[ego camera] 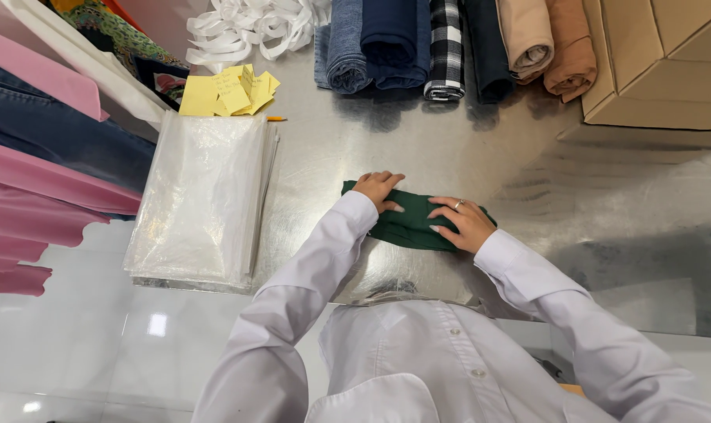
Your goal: The person takes a pair of dark blue shorts and a green shirt from a clothing rack, folds them neatly on a metal table, and places them in a stack. They then retrieve a clear plastic bag, open it, and place the folded shorts inside for packaging.
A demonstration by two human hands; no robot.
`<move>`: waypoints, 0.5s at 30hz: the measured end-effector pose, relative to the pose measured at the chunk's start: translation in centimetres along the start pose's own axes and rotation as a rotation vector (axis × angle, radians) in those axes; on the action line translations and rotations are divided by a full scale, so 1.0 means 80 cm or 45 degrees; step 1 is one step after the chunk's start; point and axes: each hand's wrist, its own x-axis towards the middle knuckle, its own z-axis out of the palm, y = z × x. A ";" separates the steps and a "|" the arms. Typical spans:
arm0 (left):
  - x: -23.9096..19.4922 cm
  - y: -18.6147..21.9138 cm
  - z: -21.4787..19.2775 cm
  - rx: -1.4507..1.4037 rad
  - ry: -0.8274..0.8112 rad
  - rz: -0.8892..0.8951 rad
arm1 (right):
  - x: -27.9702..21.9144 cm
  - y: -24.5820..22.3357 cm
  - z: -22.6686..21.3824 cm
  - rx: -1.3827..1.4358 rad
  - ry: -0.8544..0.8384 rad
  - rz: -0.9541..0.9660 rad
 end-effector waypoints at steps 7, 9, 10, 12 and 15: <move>-0.003 0.004 0.032 0.109 -0.021 0.052 | 0.016 0.032 -0.029 0.371 0.263 0.011; -0.030 0.024 0.022 0.217 0.157 0.142 | 0.020 0.059 -0.032 0.407 0.255 0.164; -0.039 0.032 0.019 0.217 0.154 0.141 | 0.020 0.058 -0.037 0.410 0.254 0.165; -0.057 0.048 0.012 0.547 0.493 0.255 | 0.023 0.057 -0.050 0.369 0.221 0.260; -0.049 0.046 0.009 0.727 1.143 0.384 | 0.037 0.063 -0.038 0.337 0.152 0.248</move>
